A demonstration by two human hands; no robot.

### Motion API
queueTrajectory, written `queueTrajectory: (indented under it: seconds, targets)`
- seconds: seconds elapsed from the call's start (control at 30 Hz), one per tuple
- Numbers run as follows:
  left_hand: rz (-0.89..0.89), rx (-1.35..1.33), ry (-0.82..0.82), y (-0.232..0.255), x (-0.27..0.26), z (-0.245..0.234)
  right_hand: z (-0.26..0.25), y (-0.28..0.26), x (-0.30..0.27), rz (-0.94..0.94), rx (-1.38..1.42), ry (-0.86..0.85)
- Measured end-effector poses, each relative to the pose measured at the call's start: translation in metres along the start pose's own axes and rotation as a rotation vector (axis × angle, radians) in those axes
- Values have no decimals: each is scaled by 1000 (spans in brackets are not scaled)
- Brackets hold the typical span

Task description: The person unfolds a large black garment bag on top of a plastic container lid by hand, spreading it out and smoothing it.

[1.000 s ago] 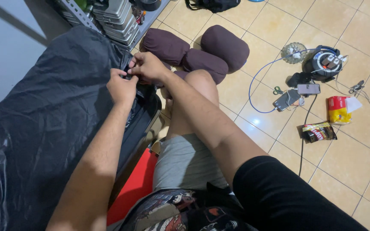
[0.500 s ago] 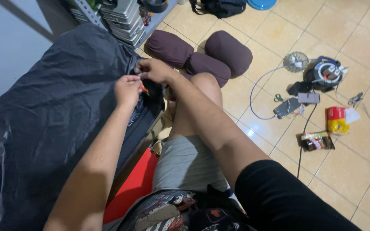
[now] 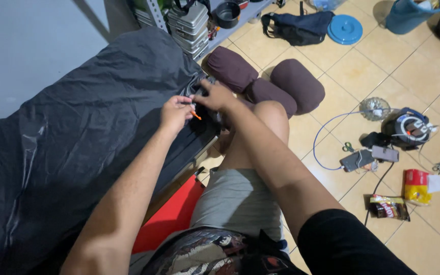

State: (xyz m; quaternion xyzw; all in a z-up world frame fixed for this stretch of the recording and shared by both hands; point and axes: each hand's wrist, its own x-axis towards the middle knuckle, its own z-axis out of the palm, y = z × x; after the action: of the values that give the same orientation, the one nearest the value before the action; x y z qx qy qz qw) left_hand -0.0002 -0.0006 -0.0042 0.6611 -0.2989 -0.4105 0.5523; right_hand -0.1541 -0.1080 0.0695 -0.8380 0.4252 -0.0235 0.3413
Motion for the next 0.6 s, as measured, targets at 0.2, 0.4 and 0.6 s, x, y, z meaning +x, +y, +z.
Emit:
queueTrajectory:
  seconds: [0.2, 0.4, 0.6]
  targets:
    - [-8, -29, -46, -14, 2, -3, 50, 8, 24, -107, 185, 339]
    - [2, 56, -63, -1, -23, -32, 36, 6, 26, -144, 231, 510]
    - [-9, 90, -49, -9, -53, -91, 27, 32, 48, -87, 152, 605]
